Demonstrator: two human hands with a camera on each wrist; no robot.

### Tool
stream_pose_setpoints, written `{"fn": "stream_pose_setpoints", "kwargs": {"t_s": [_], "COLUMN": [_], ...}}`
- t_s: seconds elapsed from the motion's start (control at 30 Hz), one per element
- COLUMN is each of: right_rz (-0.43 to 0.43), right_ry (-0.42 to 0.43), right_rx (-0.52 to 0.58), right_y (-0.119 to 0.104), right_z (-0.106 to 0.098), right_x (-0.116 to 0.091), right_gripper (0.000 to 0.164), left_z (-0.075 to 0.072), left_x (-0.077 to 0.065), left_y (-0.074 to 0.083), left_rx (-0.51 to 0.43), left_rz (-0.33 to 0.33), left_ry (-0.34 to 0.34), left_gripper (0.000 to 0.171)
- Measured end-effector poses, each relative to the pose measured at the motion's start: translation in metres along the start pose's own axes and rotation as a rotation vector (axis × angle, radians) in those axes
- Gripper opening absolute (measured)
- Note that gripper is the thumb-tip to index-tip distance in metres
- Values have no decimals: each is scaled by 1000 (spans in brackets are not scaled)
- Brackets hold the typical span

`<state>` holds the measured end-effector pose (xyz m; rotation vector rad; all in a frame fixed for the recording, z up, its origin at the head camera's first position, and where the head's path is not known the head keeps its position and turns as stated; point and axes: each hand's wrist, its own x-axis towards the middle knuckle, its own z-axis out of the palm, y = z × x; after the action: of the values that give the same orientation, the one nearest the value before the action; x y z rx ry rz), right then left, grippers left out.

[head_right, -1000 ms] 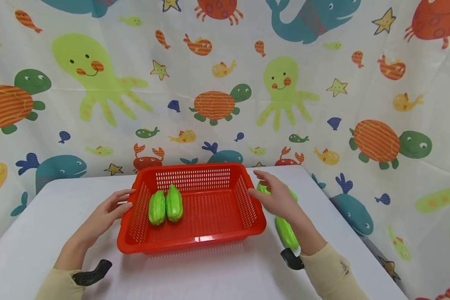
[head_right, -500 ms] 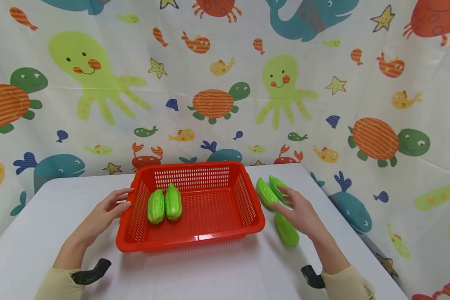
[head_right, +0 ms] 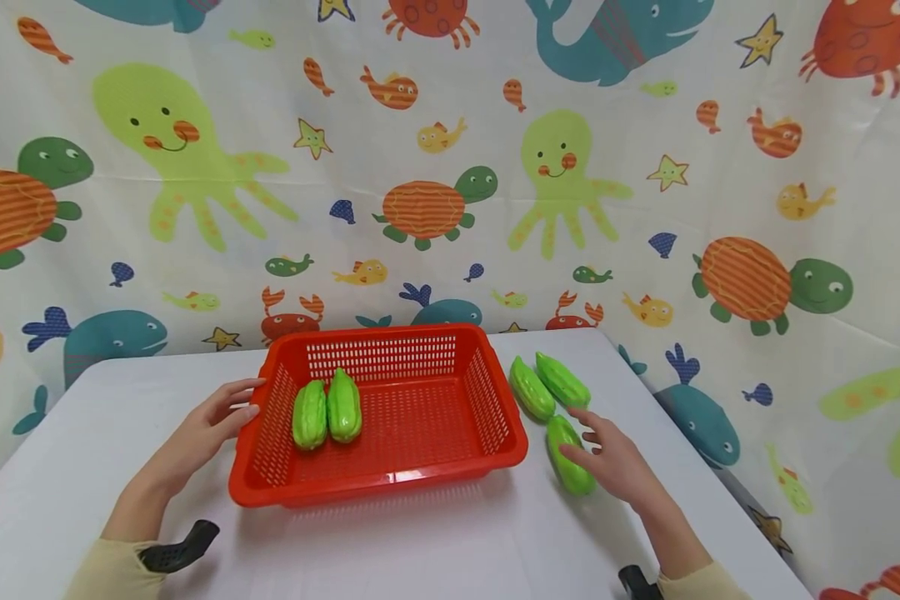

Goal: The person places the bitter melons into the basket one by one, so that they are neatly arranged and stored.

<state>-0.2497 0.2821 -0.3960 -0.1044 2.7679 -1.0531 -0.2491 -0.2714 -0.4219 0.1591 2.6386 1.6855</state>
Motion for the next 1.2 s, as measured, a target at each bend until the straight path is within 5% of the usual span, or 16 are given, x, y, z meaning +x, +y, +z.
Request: {"fn": "stream_pose_setpoints", "kwargs": {"t_s": [0.87,1.2], "right_rz": [12,-177], "right_ry": [-20,1], "right_rx": [-23,-59], "right_y": [18,19], "right_z": [16,18], "right_x": [4,4], "right_gripper": [72,46], "left_z": [1,0], "left_x": [0,-1], "left_y": [-1,0], "left_rx": [5,0], "left_rz": [1,2], "left_ry": [0,5], "left_gripper": [64,65]}}
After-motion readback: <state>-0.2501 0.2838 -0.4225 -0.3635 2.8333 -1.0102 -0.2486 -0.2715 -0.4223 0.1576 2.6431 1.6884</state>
